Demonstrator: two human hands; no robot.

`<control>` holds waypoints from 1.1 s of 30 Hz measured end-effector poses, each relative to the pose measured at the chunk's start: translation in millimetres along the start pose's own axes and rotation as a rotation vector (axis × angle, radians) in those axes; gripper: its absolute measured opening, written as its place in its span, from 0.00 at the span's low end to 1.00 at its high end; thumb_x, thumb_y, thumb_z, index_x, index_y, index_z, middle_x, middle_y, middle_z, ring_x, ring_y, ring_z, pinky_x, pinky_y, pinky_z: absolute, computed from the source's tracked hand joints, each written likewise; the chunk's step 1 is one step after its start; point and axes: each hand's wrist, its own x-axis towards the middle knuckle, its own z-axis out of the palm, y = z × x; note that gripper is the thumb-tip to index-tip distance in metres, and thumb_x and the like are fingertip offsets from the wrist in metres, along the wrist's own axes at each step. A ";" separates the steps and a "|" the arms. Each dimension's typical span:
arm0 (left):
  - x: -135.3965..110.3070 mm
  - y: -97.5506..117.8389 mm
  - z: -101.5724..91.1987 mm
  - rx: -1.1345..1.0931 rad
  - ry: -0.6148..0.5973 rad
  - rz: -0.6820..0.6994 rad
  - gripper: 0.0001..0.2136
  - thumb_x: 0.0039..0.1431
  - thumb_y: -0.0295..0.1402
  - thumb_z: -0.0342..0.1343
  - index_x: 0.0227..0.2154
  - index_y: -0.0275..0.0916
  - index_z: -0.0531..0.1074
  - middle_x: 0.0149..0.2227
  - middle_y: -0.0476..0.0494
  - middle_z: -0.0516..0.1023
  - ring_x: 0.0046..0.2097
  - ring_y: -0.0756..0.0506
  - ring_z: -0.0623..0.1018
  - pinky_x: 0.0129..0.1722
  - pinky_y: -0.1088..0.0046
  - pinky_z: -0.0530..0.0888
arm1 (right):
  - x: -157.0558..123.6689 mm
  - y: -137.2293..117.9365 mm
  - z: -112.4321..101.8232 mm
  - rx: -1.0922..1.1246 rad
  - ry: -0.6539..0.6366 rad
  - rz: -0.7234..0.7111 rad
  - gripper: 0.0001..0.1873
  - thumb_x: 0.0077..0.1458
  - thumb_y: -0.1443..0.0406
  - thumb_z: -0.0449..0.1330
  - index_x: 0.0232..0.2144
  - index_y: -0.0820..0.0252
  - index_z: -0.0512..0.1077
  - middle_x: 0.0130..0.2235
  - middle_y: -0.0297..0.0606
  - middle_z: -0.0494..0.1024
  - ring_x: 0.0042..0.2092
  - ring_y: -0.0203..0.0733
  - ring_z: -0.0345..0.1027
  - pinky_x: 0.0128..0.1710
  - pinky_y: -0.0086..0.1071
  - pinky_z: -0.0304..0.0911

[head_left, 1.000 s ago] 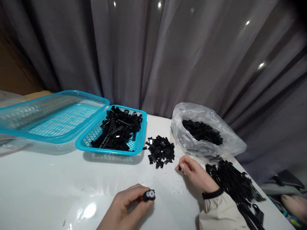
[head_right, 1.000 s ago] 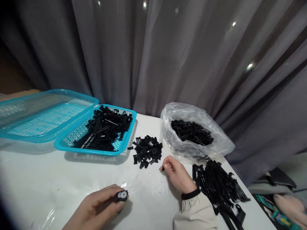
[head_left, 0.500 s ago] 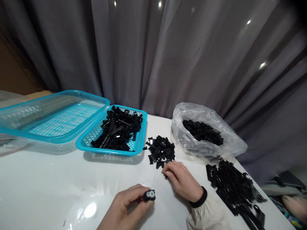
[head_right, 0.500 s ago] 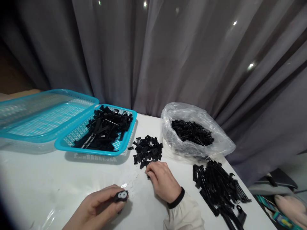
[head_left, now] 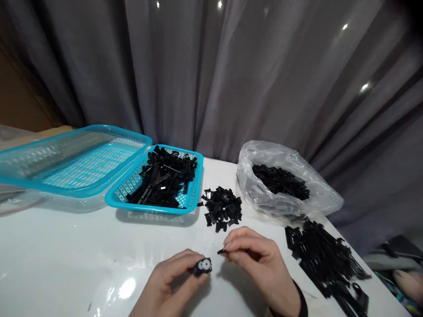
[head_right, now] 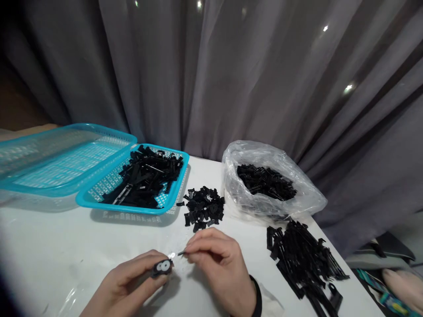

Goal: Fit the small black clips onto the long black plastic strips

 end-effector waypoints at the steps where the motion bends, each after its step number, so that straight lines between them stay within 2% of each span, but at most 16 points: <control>1: 0.1 0.9 -0.4 -0.004 0.019 0.013 0.08 0.60 0.35 0.54 0.29 0.40 0.75 0.30 0.48 0.74 0.34 0.47 0.73 0.34 0.76 0.67 | -1.8 -2.6 5.9 0.021 -0.003 0.001 0.09 0.49 0.72 0.63 0.29 0.54 0.80 0.33 0.38 0.76 0.32 0.35 0.71 0.32 0.25 0.68; 4: 1.0 2.3 -1.8 -0.012 0.054 0.029 0.07 0.60 0.34 0.54 0.29 0.41 0.75 0.30 0.49 0.75 0.34 0.47 0.74 0.34 0.77 0.67 | -6.4 -4.0 16.1 0.027 0.035 0.009 0.12 0.46 0.74 0.64 0.29 0.51 0.81 0.34 0.36 0.77 0.34 0.34 0.72 0.34 0.21 0.68; 6: 1.8 1.8 -2.9 -0.001 0.026 0.036 0.07 0.61 0.34 0.54 0.29 0.41 0.75 0.31 0.49 0.74 0.35 0.48 0.74 0.34 0.78 0.68 | -9.0 -1.3 19.9 0.011 0.084 0.002 0.12 0.46 0.74 0.64 0.29 0.51 0.81 0.35 0.36 0.78 0.36 0.35 0.72 0.36 0.21 0.68; 10: 3.4 1.5 -4.1 0.004 -0.035 0.044 0.07 0.62 0.34 0.53 0.31 0.42 0.75 0.33 0.49 0.75 0.37 0.47 0.75 0.37 0.78 0.69 | -14.5 3.6 29.9 0.055 0.187 0.037 0.18 0.44 0.76 0.64 0.35 0.50 0.80 0.35 0.34 0.80 0.38 0.38 0.74 0.41 0.27 0.69; 13: 4.2 3.3 -3.9 -0.039 -0.038 0.059 0.07 0.62 0.35 0.53 0.32 0.43 0.75 0.34 0.49 0.76 0.39 0.47 0.76 0.38 0.78 0.70 | -17.3 5.4 37.0 0.058 0.204 0.024 0.21 0.42 0.78 0.64 0.36 0.49 0.80 0.34 0.32 0.81 0.39 0.39 0.74 0.45 0.29 0.69; 15: 3.9 4.1 -3.8 -0.055 -0.044 0.064 0.07 0.62 0.34 0.53 0.33 0.44 0.76 0.35 0.49 0.77 0.39 0.47 0.76 0.39 0.78 0.70 | -18.0 7.3 38.4 0.033 0.194 -0.009 0.23 0.42 0.79 0.64 0.37 0.47 0.79 0.35 0.30 0.81 0.39 0.37 0.74 0.44 0.27 0.69; 20: 0.8 1.0 -3.8 -0.042 -0.045 0.061 0.07 0.63 0.33 0.53 0.34 0.45 0.76 0.36 0.49 0.77 0.41 0.46 0.75 0.40 0.78 0.70 | -17.3 15.5 33.6 -0.038 0.079 -0.110 0.29 0.42 0.81 0.64 0.42 0.43 0.77 0.37 0.27 0.81 0.39 0.34 0.75 0.43 0.22 0.69; 25: 1.1 -2.6 -3.9 -0.038 -0.047 0.060 0.08 0.64 0.33 0.52 0.37 0.46 0.77 0.38 0.48 0.77 0.42 0.46 0.75 0.41 0.77 0.70 | -17.2 20.7 31.5 -0.096 0.086 -0.102 0.26 0.42 0.80 0.65 0.41 0.48 0.78 0.36 0.29 0.81 0.37 0.35 0.75 0.42 0.23 0.70; 28: 1.9 -2.9 -4.8 -0.018 -0.053 0.086 0.09 0.64 0.32 0.52 0.41 0.47 0.77 0.39 0.48 0.77 0.42 0.47 0.75 0.41 0.77 0.70 | -17.6 19.5 29.7 -0.125 0.041 -0.087 0.26 0.43 0.79 0.65 0.42 0.49 0.78 0.37 0.29 0.81 0.38 0.35 0.75 0.42 0.23 0.70; 33: 1.2 -3.0 -3.8 -0.032 -0.073 0.109 0.10 0.64 0.30 0.52 0.40 0.47 0.77 0.38 0.49 0.78 0.40 0.48 0.76 0.40 0.78 0.71 | -16.8 14.2 24.2 -0.177 -0.040 -0.178 0.25 0.46 0.78 0.64 0.44 0.49 0.76 0.38 0.31 0.80 0.38 0.36 0.74 0.42 0.26 0.70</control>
